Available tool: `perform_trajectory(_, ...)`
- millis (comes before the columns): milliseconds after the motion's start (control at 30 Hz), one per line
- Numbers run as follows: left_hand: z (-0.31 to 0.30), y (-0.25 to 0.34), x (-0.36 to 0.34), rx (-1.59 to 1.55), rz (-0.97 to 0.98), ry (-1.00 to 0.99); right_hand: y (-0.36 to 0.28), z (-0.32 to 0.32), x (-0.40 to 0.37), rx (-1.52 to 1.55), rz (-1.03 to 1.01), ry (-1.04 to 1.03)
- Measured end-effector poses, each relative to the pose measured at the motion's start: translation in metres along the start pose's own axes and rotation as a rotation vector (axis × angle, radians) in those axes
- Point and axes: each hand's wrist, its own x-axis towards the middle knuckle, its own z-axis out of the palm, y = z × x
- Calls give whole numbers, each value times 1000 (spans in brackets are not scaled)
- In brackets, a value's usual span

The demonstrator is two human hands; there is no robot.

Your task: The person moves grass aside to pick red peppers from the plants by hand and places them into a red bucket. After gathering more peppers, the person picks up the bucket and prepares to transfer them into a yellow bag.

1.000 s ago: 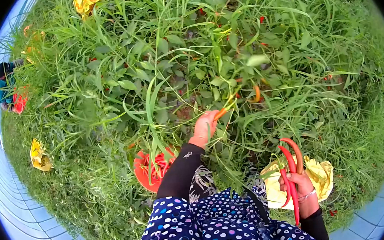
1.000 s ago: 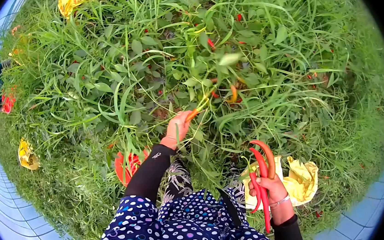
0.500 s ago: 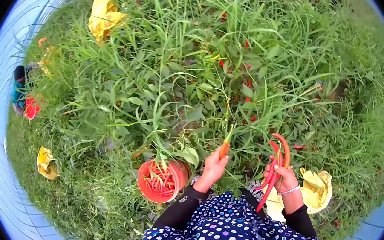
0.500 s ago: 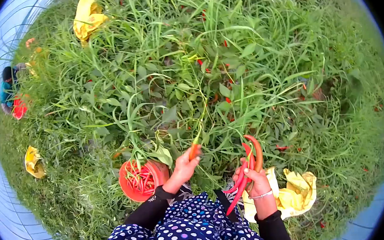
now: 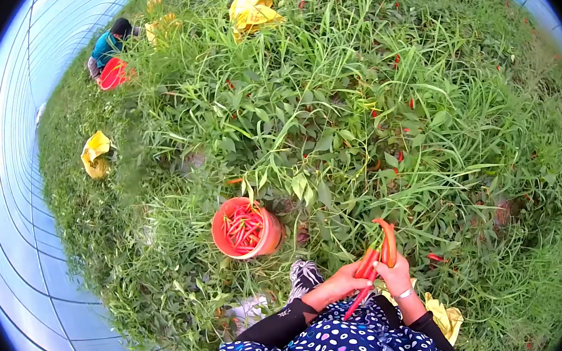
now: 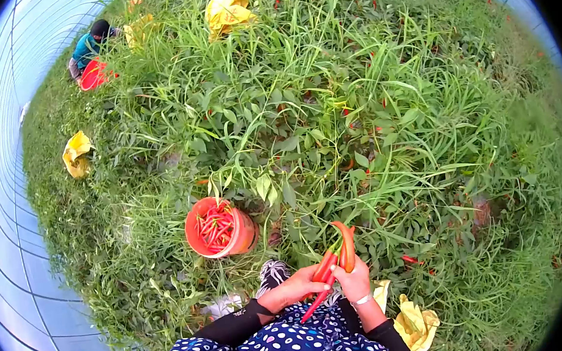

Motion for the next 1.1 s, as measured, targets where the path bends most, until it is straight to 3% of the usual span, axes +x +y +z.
perform_trajectory(67,2,-5,-12,-106,69,6,0,-1,-7,24,193,-5)
perform_trajectory(233,-14,-40,-15,-309,61,75,10,14,-4,118,241,27)
perform_trajectory(333,-23,-50,-16,-347,128,76,10,35,-1,150,189,29)
perform_trajectory(400,-28,-48,-20,-408,130,77,11,46,-1,-91,85,-79)
perform_trajectory(500,-40,-36,-27,-492,138,63,9,65,4,-203,1,-72)
perform_trajectory(567,-49,-37,-33,-525,201,41,5,83,8,-16,23,-36)
perform_trajectory(600,-60,-34,-41,-492,145,43,15,88,14,-93,-46,-54)
perform_trajectory(667,-70,-40,-44,-501,268,211,18,101,22,-358,-57,-84)
perform_trajectory(700,-77,-37,-53,-503,238,300,17,113,23,-331,-79,-61)
perform_trajectory(767,-94,-42,-60,-548,300,412,2,134,25,-548,-41,-159)
perform_trajectory(833,-107,-42,-67,-609,378,389,8,157,25,-706,-116,-346)
perform_trajectory(900,-120,-44,-71,-616,389,405,23,175,28,-832,-279,-403)
perform_trajectory(1033,-146,-48,-92,-650,370,330,26,204,37,-1114,-209,-618)
perform_trajectory(1100,-154,-44,-101,-765,328,398,22,224,43,-1171,-168,-727)
